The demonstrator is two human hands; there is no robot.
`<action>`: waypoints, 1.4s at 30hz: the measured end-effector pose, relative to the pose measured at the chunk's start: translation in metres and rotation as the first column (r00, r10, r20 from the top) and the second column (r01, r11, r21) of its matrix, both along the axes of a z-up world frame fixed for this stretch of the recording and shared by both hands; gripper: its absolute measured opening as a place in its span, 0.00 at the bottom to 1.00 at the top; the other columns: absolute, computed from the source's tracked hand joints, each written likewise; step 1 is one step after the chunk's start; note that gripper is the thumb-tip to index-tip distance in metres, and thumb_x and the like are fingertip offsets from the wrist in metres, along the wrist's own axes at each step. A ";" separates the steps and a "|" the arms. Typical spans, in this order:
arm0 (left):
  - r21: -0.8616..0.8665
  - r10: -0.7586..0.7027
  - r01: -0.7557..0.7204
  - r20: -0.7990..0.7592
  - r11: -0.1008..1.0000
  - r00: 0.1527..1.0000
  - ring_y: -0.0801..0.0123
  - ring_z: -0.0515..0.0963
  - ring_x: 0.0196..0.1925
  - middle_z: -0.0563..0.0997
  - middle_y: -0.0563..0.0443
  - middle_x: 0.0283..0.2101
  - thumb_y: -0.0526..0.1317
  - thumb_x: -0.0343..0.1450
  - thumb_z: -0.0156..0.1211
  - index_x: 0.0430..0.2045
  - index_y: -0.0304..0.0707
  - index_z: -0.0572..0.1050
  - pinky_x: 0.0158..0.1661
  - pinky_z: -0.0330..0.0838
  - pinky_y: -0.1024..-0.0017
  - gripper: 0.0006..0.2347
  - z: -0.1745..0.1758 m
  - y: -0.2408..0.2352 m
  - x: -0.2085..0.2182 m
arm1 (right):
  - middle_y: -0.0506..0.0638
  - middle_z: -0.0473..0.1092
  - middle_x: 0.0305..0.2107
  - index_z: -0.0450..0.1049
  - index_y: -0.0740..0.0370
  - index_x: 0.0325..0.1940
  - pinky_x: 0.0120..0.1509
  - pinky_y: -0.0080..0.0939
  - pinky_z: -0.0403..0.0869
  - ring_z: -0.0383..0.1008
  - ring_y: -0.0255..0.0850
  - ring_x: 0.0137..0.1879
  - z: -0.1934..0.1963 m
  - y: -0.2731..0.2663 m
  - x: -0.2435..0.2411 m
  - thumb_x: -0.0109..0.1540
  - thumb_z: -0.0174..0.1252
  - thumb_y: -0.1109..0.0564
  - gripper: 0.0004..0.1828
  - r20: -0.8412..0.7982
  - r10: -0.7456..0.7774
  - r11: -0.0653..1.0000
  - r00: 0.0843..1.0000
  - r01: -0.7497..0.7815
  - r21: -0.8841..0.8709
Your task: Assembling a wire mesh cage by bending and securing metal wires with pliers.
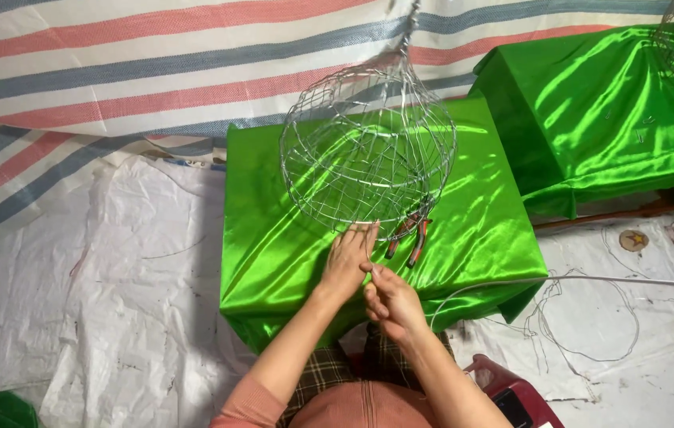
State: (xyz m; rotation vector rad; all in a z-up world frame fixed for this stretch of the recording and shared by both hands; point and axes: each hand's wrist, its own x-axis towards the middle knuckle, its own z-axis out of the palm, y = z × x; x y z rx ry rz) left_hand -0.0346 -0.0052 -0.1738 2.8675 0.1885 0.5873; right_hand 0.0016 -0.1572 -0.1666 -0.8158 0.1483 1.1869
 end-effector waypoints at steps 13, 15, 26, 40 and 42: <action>-0.297 -0.129 0.015 -0.367 0.955 0.921 0.55 0.58 0.75 0.64 0.40 0.71 0.23 0.65 0.52 0.67 0.33 0.64 0.69 0.42 0.46 0.30 -0.010 0.011 -0.042 | 0.47 0.70 0.19 0.72 0.59 0.55 0.18 0.31 0.54 0.52 0.30 0.13 -0.033 -0.009 -0.011 0.71 0.47 0.52 0.14 0.123 0.142 0.987 0.982 -0.132 -0.088; -0.391 -0.031 -0.064 -0.231 0.918 0.973 0.51 0.74 0.65 0.75 0.38 0.63 0.32 0.71 0.59 0.52 0.32 0.76 0.65 0.68 0.59 0.14 -0.024 0.015 -0.051 | 0.47 0.70 0.19 0.72 0.58 0.55 0.19 0.31 0.54 0.52 0.30 0.13 -0.039 -0.009 -0.011 0.70 0.48 0.51 0.14 0.118 0.145 0.985 0.982 -0.132 -0.109; -0.401 0.059 -0.060 -0.016 0.914 0.998 0.44 0.84 0.31 0.83 0.30 0.37 0.30 0.69 0.60 0.56 0.21 0.71 0.31 0.79 0.56 0.19 0.032 -0.003 -0.022 | 0.46 0.69 0.19 0.71 0.56 0.57 0.19 0.30 0.52 0.51 0.30 0.14 -0.046 -0.009 -0.023 0.70 0.48 0.50 0.15 0.048 0.106 0.986 0.993 -0.099 -0.135; -0.350 0.188 -0.166 0.028 0.922 0.982 0.49 0.84 0.25 0.82 0.37 0.24 0.37 0.73 0.60 0.30 0.33 0.78 0.24 0.77 0.57 0.06 0.041 0.010 0.003 | 0.43 0.67 0.21 0.69 0.58 0.44 0.22 0.33 0.58 0.59 0.32 0.18 -0.036 0.034 0.015 0.71 0.49 0.50 0.10 0.107 0.174 0.985 0.979 -0.174 -0.004; -0.373 0.192 -0.157 0.056 0.914 0.980 0.46 0.83 0.24 0.81 0.38 0.22 0.38 0.73 0.61 0.27 0.34 0.77 0.24 0.75 0.55 0.07 0.059 0.009 0.000 | 0.43 0.62 0.14 0.69 0.57 0.39 0.18 0.32 0.53 0.52 0.31 0.14 -0.033 0.035 0.011 0.71 0.48 0.47 0.13 0.122 0.125 0.992 0.985 -0.128 0.018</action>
